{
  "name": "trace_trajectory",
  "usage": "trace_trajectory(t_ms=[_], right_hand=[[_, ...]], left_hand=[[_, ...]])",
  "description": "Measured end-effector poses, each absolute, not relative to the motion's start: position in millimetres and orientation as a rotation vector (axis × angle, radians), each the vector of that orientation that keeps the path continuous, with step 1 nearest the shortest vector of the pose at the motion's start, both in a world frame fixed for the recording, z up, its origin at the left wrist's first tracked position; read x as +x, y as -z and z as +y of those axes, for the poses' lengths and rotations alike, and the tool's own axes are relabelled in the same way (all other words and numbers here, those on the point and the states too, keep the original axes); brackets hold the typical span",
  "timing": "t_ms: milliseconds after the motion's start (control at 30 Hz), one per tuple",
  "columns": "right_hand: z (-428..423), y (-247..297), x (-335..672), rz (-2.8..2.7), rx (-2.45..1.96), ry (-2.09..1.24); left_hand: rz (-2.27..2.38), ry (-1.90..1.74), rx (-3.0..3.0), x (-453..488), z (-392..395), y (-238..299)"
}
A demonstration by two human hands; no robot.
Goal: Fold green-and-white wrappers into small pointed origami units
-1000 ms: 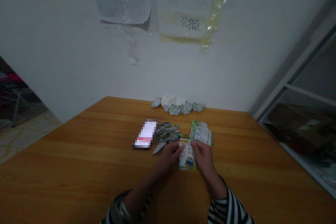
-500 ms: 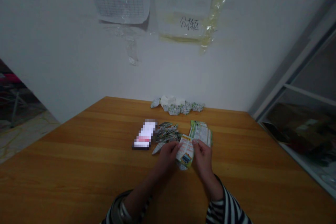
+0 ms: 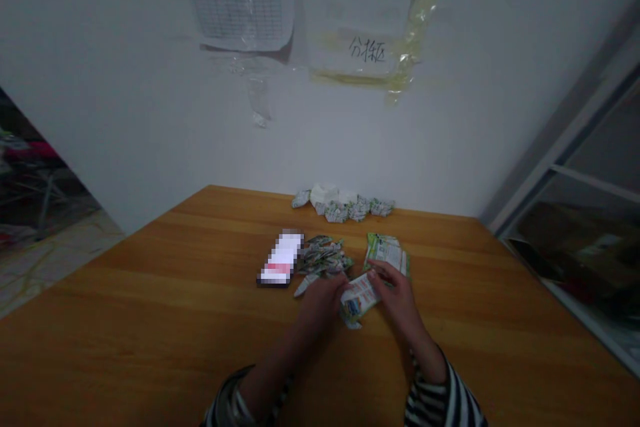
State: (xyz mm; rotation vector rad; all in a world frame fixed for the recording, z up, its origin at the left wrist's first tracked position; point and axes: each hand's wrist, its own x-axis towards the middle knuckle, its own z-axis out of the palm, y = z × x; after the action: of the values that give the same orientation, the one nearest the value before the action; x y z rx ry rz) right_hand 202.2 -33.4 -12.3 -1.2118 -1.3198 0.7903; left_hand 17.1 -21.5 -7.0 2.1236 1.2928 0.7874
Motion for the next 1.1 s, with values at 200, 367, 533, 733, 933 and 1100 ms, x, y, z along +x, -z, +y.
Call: trace_trajectory(t_ms=[200, 367, 533, 733, 933, 1100], right_hand=[[-37, 15, 205, -1.188, -1.248, -0.724], [-37, 15, 197, -1.225, -1.095, -1.042], [-47, 4, 192, -1.586, -1.092, -1.237], [-48, -1, 192, -1.584, -1.036, -1.162], [-45, 10, 184, -1.506, -1.036, -1.182], [-43, 13, 181, -1.228, -1.013, -1.140]], left_hand=[[1.209, -0.914, 2.026, 25, -25, 8], [1.297, -1.265, 1.536, 18, -16, 8], [1.341, -1.449, 1.389, 7, -4, 15], [1.155, -1.352, 1.351, 7, -3, 10], [1.100, -1.301, 1.430, 12, -9, 4], [1.006, -1.298, 1.147, 17, -6, 11]])
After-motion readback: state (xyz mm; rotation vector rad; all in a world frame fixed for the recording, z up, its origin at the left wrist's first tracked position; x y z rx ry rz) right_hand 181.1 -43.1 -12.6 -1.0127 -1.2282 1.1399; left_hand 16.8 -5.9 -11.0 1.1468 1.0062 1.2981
